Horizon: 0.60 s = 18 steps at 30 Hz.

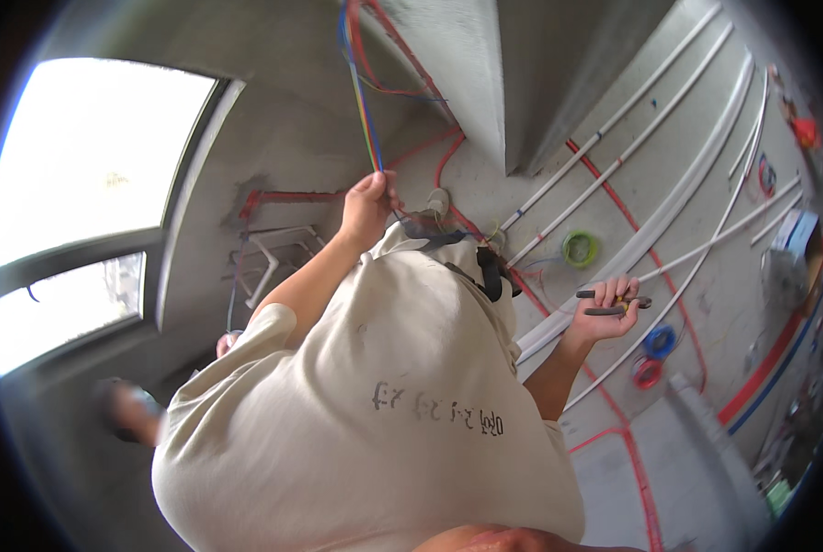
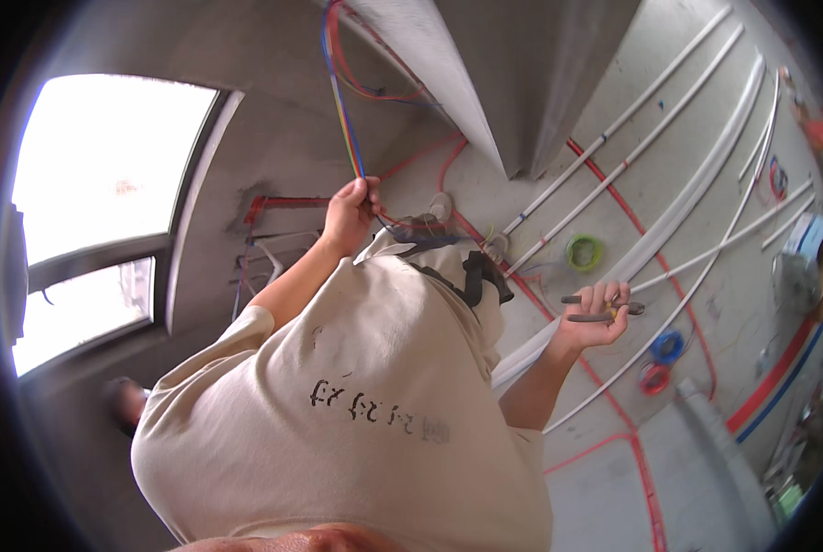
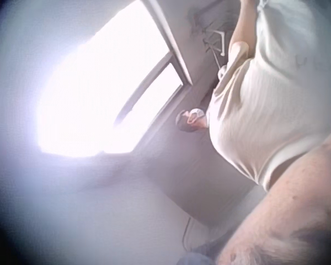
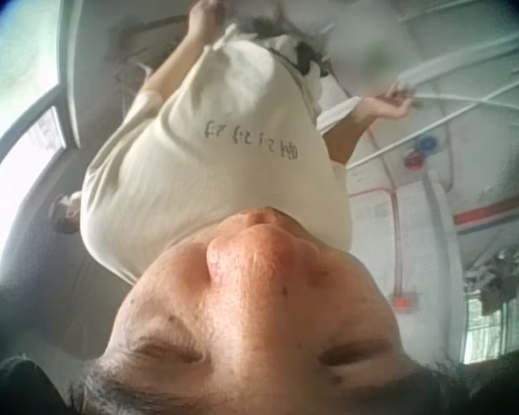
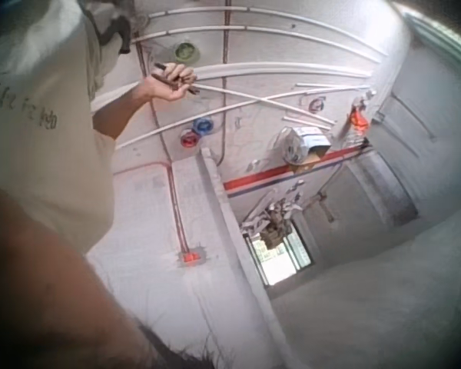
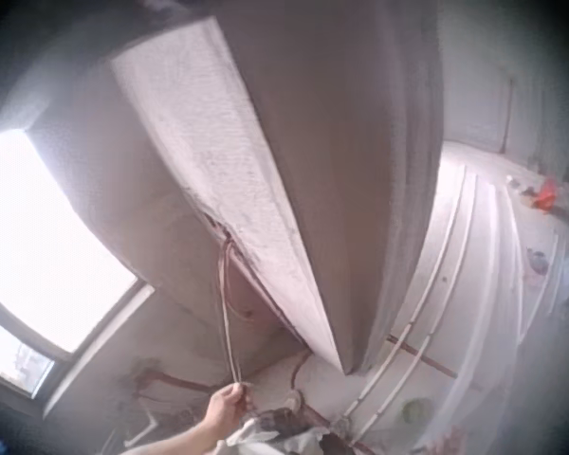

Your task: The person works on electrical wiring at a ceiling junction box, stripping wire ends, twisting conductors together, and wrapping connections with electrical tape. They repeatedly pull, align, and secure multiple colored wires into the red junction box while another worker is visible nearby.

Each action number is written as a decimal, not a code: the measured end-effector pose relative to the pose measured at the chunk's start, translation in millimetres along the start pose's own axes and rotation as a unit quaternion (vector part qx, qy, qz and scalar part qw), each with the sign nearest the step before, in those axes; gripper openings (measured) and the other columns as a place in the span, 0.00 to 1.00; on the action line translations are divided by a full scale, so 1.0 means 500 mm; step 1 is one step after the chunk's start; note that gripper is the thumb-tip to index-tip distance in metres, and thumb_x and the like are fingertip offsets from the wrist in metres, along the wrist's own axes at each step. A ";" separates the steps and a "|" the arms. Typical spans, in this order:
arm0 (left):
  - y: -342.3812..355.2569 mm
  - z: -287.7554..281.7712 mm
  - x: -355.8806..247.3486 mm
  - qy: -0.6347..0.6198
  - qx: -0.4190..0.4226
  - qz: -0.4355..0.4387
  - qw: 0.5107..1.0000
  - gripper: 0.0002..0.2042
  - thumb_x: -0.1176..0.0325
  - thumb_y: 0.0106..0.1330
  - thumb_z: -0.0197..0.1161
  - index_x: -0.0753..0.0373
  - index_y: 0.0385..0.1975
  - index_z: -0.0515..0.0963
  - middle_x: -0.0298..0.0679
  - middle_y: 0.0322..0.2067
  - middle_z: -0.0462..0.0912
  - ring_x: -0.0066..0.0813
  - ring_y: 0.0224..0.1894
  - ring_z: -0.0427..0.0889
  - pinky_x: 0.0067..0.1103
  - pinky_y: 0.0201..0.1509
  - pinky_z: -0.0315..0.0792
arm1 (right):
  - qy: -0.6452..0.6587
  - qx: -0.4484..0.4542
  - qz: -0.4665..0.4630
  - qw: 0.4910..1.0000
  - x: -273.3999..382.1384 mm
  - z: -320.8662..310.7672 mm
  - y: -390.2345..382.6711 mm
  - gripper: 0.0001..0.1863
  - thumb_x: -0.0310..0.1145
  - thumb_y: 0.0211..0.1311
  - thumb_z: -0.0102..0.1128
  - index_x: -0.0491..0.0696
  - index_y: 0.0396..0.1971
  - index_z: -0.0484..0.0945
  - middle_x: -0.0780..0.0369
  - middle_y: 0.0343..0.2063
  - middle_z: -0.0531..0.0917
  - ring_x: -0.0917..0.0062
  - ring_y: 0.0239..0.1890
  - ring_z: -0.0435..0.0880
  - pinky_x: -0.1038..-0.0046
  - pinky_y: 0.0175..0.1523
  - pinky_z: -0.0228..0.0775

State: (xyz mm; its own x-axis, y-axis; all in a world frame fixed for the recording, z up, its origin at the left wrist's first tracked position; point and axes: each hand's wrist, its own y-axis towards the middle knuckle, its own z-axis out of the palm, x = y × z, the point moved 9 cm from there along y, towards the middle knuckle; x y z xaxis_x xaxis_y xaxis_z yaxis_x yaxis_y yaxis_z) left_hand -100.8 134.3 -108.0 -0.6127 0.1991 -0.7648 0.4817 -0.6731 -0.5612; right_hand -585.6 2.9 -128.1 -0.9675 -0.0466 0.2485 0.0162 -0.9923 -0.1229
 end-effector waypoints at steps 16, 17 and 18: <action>-0.081 -0.134 0.054 -0.066 -0.131 0.080 0.986 0.06 0.80 0.73 0.59 0.69 0.46 0.78 0.44 0.36 0.85 0.28 0.32 0.84 0.23 0.38 0.80 | -0.776 0.511 0.232 0.288 -0.765 0.209 -0.107 0.15 0.30 0.66 0.59 0.43 0.51 0.77 0.48 0.42 0.85 0.48 0.48 0.83 0.50 0.57 0.73; -0.085 -0.136 0.051 -0.059 -0.135 0.091 0.985 0.06 0.80 0.73 0.59 0.69 0.46 0.78 0.43 0.35 0.86 0.27 0.32 0.83 0.23 0.38 0.80 | -0.786 0.502 0.240 0.270 -0.778 0.194 -0.108 0.18 0.28 0.64 0.58 0.43 0.54 0.76 0.47 0.46 0.84 0.47 0.52 0.82 0.50 0.59 0.72; -0.086 -0.136 0.047 -0.054 -0.137 0.102 0.984 0.05 0.79 0.73 0.60 0.69 0.45 0.78 0.43 0.35 0.86 0.27 0.31 0.83 0.23 0.37 0.80 | -0.775 0.511 0.237 0.285 -0.788 0.190 -0.113 0.21 0.26 0.63 0.56 0.42 0.57 0.74 0.46 0.50 0.82 0.47 0.55 0.79 0.51 0.62 0.70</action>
State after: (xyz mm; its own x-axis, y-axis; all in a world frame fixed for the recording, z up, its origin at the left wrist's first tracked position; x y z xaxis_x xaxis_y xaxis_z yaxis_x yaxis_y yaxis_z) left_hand -93.2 216.3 -123.5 -0.5419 -0.0059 -0.8404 0.7432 -0.4702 -0.4759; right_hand -181.3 66.6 -127.7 0.4661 0.5895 0.6597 0.8847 -0.3101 -0.3480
